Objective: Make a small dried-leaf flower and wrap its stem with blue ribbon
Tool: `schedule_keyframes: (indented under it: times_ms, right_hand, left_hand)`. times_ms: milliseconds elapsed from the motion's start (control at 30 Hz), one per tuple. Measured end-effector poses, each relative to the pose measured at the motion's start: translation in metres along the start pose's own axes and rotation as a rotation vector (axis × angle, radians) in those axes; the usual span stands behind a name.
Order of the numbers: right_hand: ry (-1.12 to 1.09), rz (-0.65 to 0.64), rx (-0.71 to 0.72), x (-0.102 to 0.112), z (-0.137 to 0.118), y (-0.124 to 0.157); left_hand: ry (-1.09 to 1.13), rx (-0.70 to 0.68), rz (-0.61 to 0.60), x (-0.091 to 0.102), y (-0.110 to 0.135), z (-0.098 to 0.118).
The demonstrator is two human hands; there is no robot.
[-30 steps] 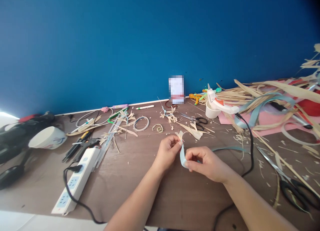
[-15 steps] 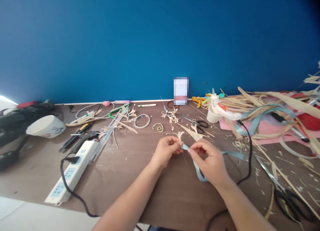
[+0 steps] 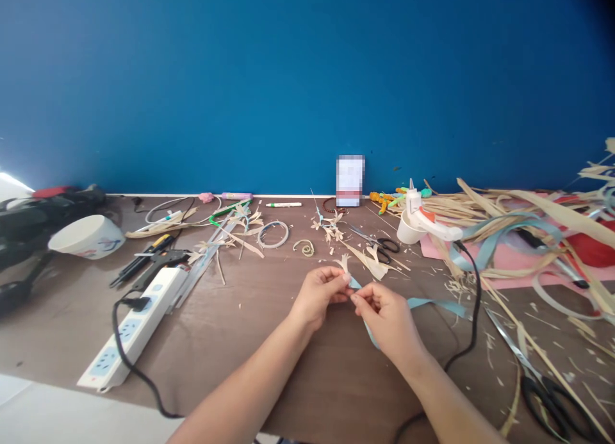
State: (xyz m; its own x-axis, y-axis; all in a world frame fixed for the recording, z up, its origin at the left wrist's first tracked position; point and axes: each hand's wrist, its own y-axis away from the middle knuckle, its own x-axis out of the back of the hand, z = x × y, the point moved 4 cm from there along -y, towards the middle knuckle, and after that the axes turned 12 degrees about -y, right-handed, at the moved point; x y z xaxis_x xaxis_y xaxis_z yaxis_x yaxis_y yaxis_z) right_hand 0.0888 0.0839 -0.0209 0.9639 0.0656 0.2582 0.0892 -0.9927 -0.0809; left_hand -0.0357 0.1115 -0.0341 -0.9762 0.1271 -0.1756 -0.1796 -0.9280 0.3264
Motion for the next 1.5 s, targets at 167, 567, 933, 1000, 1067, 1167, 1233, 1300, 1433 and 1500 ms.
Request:
schedule_keyframes:
  times_ms: [167, 567, 933, 1000, 1067, 1167, 1233, 1300, 1433, 1500]
  right_hand:
    - [-0.211, -0.017, -0.133, 0.000, 0.006, -0.003]
    - [-0.384, -0.051, -0.246, -0.001, 0.006, -0.005]
    - [-0.255, -0.067, -0.183, -0.001, 0.005, -0.002]
    - [-0.156, -0.035, -0.106, 0.001, 0.003, -0.002]
    - [-0.076, 0.061, -0.002, 0.007, -0.001, -0.002]
    - [-0.128, 0.172, 0.059, 0.014, -0.004, -0.001]
    - [-0.216, 0.118, 0.002, 0.013, -0.001, -0.003]
    - [-0.285, 0.015, -0.091, 0.009, 0.002, -0.004]
    - [-0.385, -0.054, -0.207, 0.004, 0.009, -0.006]
    - [-0.405, -0.047, -0.228, 0.004, 0.012, -0.006]
  left_hand:
    - [0.098, 0.062, -0.155, -0.002, 0.001, 0.002]
    - [0.147, 0.112, -0.219, -0.003, 0.000, -0.004]
    - [0.099, 0.092, -0.175, -0.004, 0.001, -0.002]
    - [0.087, 0.054, -0.127, -0.003, 0.001, 0.000]
    - [0.066, 0.017, -0.085, -0.001, 0.001, 0.003]
    - [0.014, -0.005, -0.083, -0.002, 0.002, 0.006]
    - [-0.020, -0.004, -0.116, -0.004, 0.004, 0.007]
    - [-0.048, -0.001, -0.140, -0.005, 0.006, 0.007]
    - [-0.079, 0.011, -0.175, -0.006, 0.006, 0.005]
    - [-0.086, 0.012, -0.186, -0.006, 0.006, 0.003]
